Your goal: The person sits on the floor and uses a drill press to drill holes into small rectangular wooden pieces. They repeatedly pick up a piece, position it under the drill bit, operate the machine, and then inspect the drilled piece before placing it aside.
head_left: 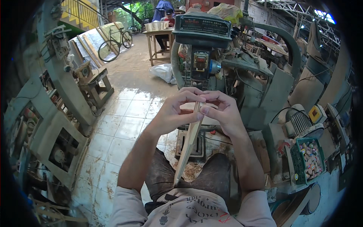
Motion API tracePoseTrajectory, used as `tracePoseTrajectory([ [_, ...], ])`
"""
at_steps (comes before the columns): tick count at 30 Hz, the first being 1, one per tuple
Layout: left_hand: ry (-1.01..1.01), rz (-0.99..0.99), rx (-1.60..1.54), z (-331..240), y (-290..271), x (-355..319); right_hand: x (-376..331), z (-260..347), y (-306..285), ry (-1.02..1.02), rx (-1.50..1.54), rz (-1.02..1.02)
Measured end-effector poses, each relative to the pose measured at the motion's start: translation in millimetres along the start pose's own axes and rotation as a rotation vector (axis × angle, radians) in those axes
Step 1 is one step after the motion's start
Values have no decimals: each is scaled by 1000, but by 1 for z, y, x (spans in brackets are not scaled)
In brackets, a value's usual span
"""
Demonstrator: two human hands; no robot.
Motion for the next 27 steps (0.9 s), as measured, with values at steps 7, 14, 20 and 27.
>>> tracePoseTrajectory([
  [7, 9, 28, -17, -2, -1, -3, -4, -1, 5, -69, -27, -7],
  [14, 53, 27, -43, -5, 2, -10, -14, 2, 9, -94, -21, -29],
  [20, 148, -122, -66, -7, -55, -40, -29, -2, -40, -119, 21, -150],
  [27, 93, -242, 26, -4, -66, -47, -43, 11, -43, 158, -214, -194],
])
Point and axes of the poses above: each hand's wrist, its own x-axis towards the middle knuckle, its own y-axis out of the palm, z = x × y, the point moved 5 cm from there along x, towards the middle knuckle, and after that the axes turned 5 degrees about -y, right-handed, at the moved point
